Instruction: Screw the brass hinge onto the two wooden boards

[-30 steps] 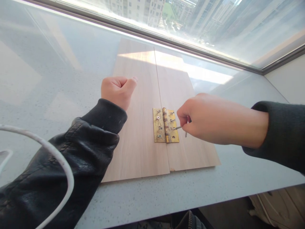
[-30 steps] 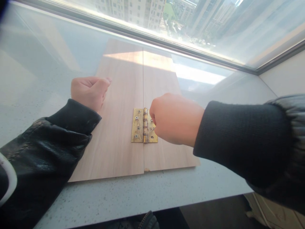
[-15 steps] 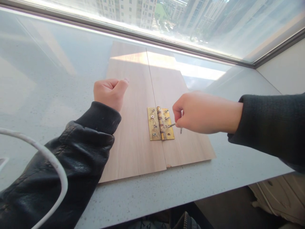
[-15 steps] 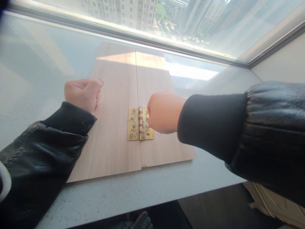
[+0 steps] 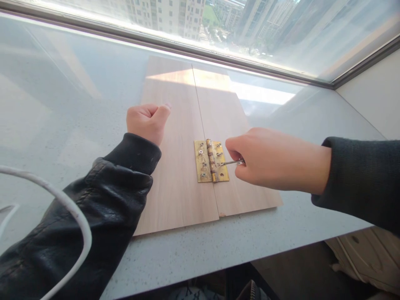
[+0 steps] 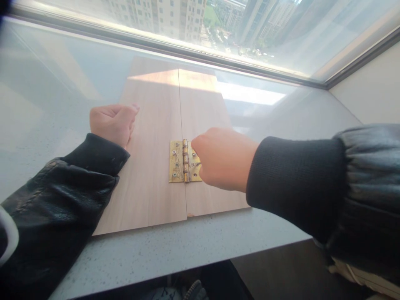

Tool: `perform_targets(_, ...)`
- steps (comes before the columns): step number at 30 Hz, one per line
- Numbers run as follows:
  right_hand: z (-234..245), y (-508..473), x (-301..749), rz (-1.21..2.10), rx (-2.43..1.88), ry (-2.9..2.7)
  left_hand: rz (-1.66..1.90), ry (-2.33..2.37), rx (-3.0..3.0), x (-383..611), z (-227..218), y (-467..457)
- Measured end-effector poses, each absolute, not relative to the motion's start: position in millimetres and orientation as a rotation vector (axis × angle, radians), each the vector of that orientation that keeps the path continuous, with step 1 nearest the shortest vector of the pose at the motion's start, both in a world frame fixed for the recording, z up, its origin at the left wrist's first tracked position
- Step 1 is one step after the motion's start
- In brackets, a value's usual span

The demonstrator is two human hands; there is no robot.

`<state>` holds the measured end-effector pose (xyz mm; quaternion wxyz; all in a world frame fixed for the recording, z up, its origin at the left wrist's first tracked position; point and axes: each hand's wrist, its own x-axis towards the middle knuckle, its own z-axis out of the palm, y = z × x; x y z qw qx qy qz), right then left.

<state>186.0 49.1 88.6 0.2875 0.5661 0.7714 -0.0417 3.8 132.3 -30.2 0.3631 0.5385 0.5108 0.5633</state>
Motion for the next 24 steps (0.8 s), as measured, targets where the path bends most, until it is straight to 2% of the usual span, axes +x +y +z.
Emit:
perform_targets(6, 99, 51, 194, 0.165, 0.852, 2.279, 1.441, 1.308, 1.409, 2, -32, 134)
perform_targets(12, 101, 52, 193, 0.162, 0.503, 2.363, 1.412, 1.319, 1.436, 1, -31, 134)
perform_targets(18, 90, 63, 192, 0.071, 0.777, 2.257, 1.42, 1.333, 1.408, 3, -29, 131)
perform_targets(24, 85, 63, 182, -0.07, 1.301, 2.174, 1.454, 1.361, 1.362, 7, -24, 128)
